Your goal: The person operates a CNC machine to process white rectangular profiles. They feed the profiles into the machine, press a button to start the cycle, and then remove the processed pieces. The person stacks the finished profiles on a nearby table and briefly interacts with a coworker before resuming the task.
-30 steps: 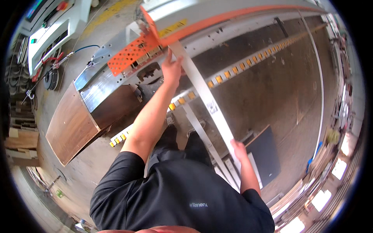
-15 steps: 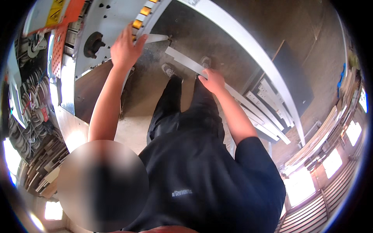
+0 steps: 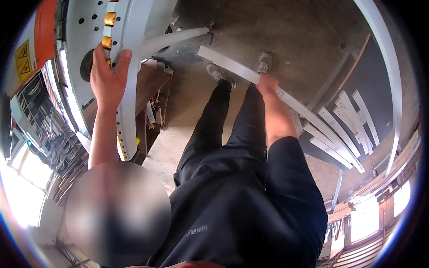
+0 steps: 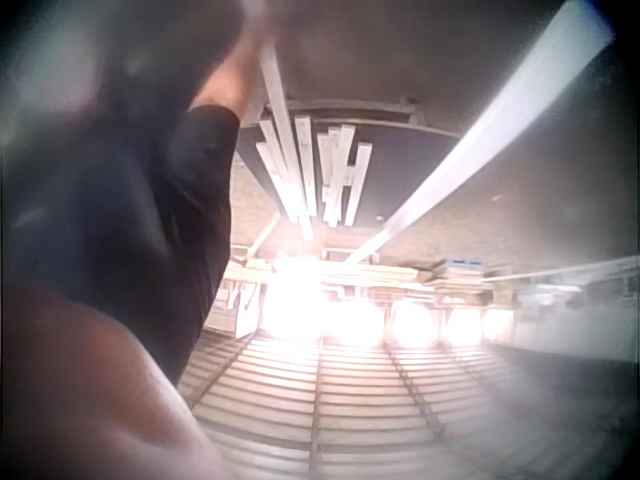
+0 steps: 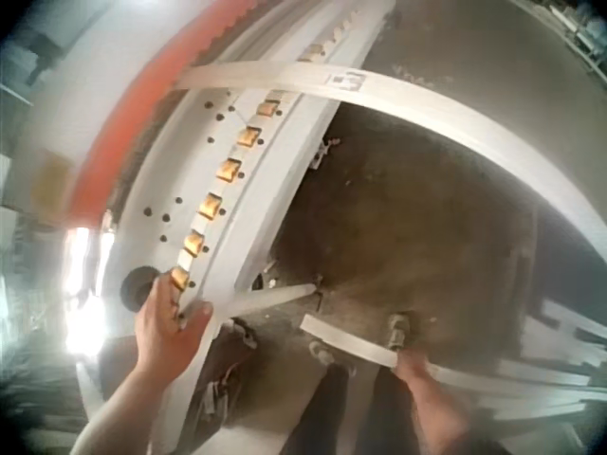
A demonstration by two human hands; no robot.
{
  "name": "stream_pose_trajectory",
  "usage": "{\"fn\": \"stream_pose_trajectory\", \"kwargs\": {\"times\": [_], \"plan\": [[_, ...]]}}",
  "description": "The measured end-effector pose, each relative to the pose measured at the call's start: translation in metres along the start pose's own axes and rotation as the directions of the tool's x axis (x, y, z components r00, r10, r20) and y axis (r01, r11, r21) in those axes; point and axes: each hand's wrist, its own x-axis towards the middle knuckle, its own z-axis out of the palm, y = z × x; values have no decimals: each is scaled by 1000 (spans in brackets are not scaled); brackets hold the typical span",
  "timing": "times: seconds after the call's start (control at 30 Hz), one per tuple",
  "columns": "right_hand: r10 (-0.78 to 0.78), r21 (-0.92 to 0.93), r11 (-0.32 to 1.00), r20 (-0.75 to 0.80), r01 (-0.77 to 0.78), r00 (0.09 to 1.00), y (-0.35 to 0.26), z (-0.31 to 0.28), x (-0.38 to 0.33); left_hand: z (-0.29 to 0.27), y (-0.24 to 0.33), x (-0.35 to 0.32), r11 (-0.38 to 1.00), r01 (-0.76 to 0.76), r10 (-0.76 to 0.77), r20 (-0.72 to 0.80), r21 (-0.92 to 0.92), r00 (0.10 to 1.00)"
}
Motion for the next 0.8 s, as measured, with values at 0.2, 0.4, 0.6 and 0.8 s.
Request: {"fn": "stream_pose_trajectory", "kwargs": {"times": [0.2, 0.4, 0.6, 0.8], "plan": [[-281, 68, 959, 112, 274, 953, 11, -83, -65, 0, -4, -4, 1000, 1, -2, -51, -25, 999], [-260, 176, 948, -49, 265, 964, 4, -149, -182, -17, 2, -43, 911, -335, 240, -352, -241, 905], [-243, 112, 952, -289, 285, 926, -16, -181, -284, -20, 38, -122, 590, 319, -148, 289, -742, 946], [-167, 150, 967, -244, 208, 955, -62, -214, -347, -66, 24, -142, 346, 337, -159, 300, -876, 941]]}}
